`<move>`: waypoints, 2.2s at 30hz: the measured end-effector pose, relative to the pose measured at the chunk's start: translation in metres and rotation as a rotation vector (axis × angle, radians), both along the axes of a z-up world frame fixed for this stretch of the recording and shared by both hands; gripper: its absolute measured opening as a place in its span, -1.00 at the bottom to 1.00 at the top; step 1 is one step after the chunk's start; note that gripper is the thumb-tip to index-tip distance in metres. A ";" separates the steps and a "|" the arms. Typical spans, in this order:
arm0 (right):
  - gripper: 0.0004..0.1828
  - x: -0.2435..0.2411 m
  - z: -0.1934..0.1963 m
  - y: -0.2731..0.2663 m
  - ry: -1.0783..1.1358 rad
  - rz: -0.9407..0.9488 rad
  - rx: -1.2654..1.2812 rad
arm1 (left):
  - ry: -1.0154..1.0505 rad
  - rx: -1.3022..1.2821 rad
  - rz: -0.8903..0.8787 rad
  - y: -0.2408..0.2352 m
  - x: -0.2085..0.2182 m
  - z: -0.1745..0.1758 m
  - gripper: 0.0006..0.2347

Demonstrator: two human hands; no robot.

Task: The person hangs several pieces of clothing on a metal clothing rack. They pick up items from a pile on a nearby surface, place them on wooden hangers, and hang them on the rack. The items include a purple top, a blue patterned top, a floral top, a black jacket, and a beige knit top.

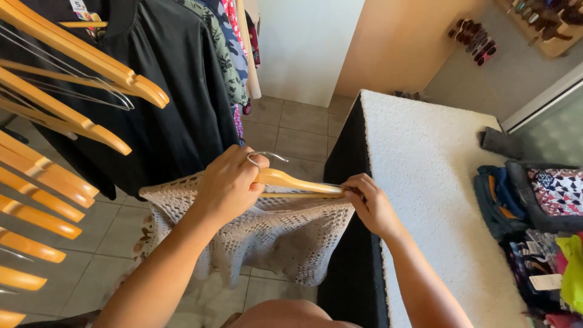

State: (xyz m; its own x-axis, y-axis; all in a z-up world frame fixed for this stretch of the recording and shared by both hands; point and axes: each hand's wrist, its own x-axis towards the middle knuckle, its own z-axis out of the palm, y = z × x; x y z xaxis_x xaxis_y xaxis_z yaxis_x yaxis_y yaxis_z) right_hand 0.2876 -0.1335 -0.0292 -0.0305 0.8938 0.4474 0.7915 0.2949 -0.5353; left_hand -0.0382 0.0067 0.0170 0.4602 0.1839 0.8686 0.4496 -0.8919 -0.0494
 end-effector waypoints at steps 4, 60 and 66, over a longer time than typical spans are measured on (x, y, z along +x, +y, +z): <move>-0.92 0.002 0.016 -0.006 0.141 -0.087 0.014 | -0.011 0.011 -0.029 0.007 -0.003 0.002 -0.78; -0.62 -0.004 0.095 0.027 -0.178 -0.046 0.409 | 0.105 -0.569 0.103 0.063 -0.032 0.000 -0.65; -0.65 0.046 0.032 0.049 -0.010 -0.096 0.144 | 0.143 -0.315 0.176 0.078 -0.021 -0.016 -0.55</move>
State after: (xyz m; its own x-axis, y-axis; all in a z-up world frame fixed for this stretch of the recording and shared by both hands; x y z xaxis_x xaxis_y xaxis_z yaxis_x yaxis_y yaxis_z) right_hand 0.3331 -0.0848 0.0030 0.0471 0.8196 0.5710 0.8250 0.2903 -0.4848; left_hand -0.0594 0.0849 0.0006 0.5100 0.5185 0.6863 0.6054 -0.7832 0.1418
